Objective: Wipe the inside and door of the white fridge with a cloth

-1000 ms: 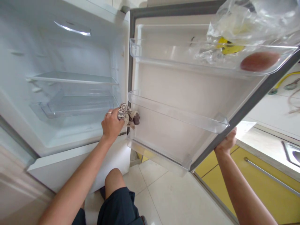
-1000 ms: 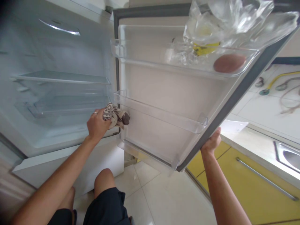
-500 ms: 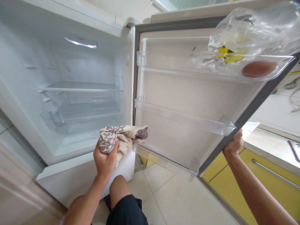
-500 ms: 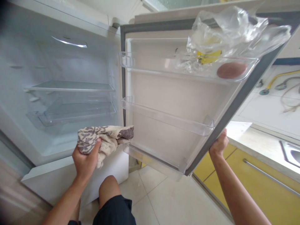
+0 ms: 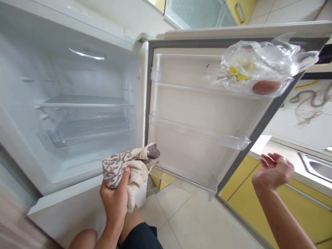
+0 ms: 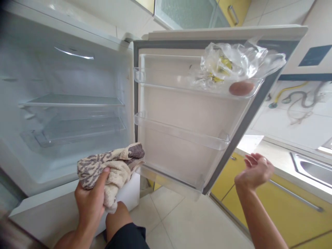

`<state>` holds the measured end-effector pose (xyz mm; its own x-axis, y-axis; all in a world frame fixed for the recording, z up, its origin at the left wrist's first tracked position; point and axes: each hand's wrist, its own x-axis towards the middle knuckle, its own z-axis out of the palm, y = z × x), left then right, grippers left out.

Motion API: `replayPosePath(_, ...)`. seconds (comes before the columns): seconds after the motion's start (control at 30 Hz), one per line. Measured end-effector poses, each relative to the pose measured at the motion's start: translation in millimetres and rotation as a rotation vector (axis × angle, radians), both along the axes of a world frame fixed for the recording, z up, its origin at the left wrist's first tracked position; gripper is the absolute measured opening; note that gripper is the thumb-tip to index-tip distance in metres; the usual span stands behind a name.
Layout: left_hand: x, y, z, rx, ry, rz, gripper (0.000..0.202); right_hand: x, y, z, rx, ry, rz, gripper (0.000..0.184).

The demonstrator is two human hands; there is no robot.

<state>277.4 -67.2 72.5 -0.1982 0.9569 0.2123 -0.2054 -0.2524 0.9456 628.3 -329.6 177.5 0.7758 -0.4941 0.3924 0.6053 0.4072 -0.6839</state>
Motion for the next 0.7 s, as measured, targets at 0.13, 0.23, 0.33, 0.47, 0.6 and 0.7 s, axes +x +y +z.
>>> replayPosePath(0.13,6.2,-19.3,17.4,-0.021,-0.008,-0.019,0.051,-74.4,10.8,-18.0,-0.115,-0.234,0.188,0.015)
replayPosePath(0.23,13.2,-35.6,33.9,0.003,-0.022,-0.061,0.053,-131.3,27.8,-30.3,-0.539,-0.402,0.476,0.029)
replayPosePath(0.33,20.7,-51.5,46.8,0.007,-0.054,-0.127,0.051,-171.5,50.9,-34.1,-0.869,-0.679,0.712,0.057)
replayPosePath(0.47,26.4,-62.7,47.7,0.006,-0.094,-0.233,0.054,-197.7,88.4,-31.5,-1.109,-0.820,0.782,0.108)
replayPosePath(0.6,21.2,-55.1,20.9,-0.024,-0.182,-0.493,0.060,-209.9,120.1,-30.9,-1.248,-0.782,0.894,0.143)
replayPosePath(0.7,11.7,-43.9,0.5,-0.099,-0.301,-0.705,0.072,-215.0,134.6,-31.2,-1.283,-0.742,0.981,0.147)
